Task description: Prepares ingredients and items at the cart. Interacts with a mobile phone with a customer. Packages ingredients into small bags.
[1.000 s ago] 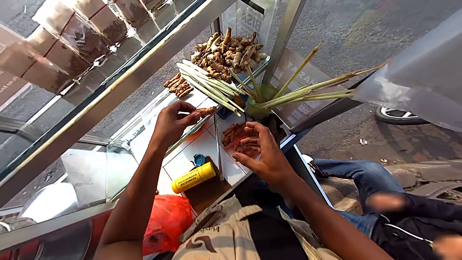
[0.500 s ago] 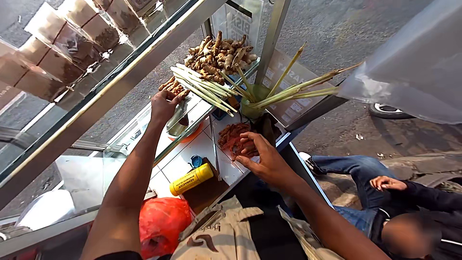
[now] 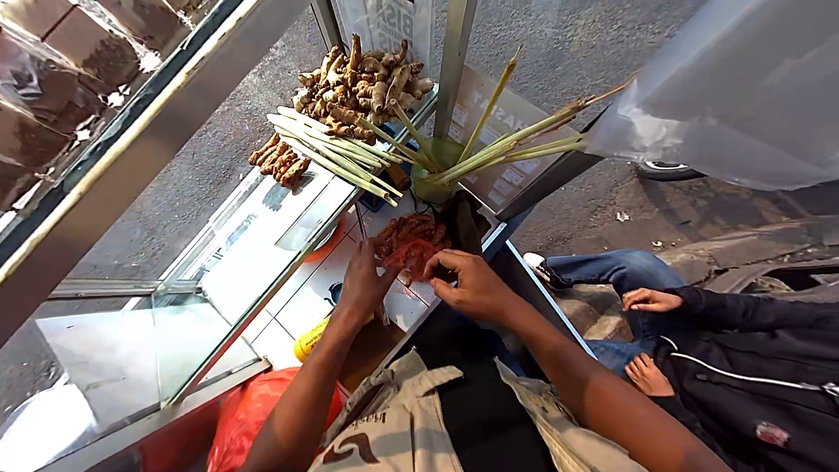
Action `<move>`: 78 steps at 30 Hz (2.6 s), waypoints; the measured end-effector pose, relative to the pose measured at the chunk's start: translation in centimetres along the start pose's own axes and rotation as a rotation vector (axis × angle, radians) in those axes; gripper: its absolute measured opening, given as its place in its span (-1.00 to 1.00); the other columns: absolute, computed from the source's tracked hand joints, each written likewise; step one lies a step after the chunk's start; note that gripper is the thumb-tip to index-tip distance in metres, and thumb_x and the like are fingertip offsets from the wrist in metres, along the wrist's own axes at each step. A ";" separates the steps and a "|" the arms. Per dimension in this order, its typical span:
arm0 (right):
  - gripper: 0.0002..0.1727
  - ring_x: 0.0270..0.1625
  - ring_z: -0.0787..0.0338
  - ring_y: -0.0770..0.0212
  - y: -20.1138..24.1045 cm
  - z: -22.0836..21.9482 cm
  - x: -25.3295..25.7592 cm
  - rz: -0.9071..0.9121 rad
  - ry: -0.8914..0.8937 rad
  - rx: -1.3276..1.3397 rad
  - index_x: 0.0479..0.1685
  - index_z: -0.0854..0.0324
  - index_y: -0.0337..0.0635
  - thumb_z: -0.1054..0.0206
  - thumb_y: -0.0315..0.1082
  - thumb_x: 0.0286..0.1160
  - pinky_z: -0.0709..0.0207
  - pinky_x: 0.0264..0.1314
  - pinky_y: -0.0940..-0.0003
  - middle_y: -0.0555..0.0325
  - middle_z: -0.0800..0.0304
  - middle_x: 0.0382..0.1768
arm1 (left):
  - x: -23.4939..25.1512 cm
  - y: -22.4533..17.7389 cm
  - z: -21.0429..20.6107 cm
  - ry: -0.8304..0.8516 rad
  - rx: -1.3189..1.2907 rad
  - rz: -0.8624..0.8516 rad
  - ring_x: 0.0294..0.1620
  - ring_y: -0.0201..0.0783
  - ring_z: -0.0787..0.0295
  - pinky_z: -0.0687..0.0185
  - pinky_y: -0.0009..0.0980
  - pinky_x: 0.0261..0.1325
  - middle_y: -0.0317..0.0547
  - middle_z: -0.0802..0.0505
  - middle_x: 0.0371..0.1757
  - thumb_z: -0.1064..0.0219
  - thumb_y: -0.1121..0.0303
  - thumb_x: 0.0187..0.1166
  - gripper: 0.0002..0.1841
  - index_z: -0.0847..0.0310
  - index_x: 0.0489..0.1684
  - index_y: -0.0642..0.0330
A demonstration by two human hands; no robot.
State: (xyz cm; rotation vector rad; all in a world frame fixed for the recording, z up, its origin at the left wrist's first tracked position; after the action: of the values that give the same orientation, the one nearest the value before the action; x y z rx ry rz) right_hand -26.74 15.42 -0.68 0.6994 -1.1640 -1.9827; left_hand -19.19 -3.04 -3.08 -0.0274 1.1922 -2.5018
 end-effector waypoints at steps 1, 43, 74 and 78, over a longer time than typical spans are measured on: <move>-0.78 -0.01 -0.78 0.34 0.0 -1.1 0.3 -0.021 0.064 -0.011 -0.09 -0.78 -0.20 -0.22 -0.39 0.51 -0.69 0.12 0.38 0.10 -0.80 -0.06 | 0.2 0.7 -0.6 -0.006 -0.093 0.053 -0.23 -0.21 -0.78 -0.76 -0.23 -0.09 -0.01 -0.79 -0.05 -0.49 0.24 0.56 -0.62 -0.60 0.20 0.26; -0.39 0.57 -0.49 -0.42 -9.0 -5.6 11.0 -0.166 0.144 -0.565 0.70 -0.41 -0.02 -0.30 -0.28 0.61 -0.39 0.38 -0.58 -0.23 -0.55 0.54 | 3.9 4.2 -7.6 0.165 0.351 -0.065 0.80 0.25 -0.19 -0.34 0.01 0.70 0.37 -0.13 0.84 -0.48 0.33 0.43 -0.06 0.01 0.83 0.42; -0.54 0.34 -0.68 -0.33 0.1 2.7 7.7 -0.433 0.472 -0.432 0.22 -0.69 -0.43 -0.35 -0.15 0.63 -0.44 0.30 -0.40 -0.40 -0.73 0.22 | 7.8 2.1 -6.8 0.211 0.654 -0.068 0.70 0.33 -0.32 0.19 0.24 0.82 0.45 -0.53 0.58 -0.61 -0.05 0.31 -0.06 -0.36 0.61 0.46; -0.48 0.26 -0.70 -0.16 0.3 3.3 7.0 -0.157 0.528 -0.112 0.48 -0.53 -0.38 -0.40 -0.25 0.64 -0.47 0.33 -0.20 -0.36 -0.69 0.25 | 8.4 2.8 -6.3 0.224 0.663 -0.014 0.73 0.34 -0.25 0.26 0.27 0.82 0.40 -0.49 0.63 -0.45 -0.06 0.44 -0.14 -0.35 0.66 0.36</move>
State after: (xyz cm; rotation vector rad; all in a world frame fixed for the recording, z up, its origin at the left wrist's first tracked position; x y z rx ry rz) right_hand -33.23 11.33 0.36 1.1936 -0.6925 -1.8085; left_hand -27.17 -2.78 -10.40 0.4234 0.3773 -2.8380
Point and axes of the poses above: each hand's wrist, its own x-axis towards the middle knuckle, its own z-axis out of the back of the hand, y = z × x, the point moved 5 cm from there along x, towards the middle knuckle
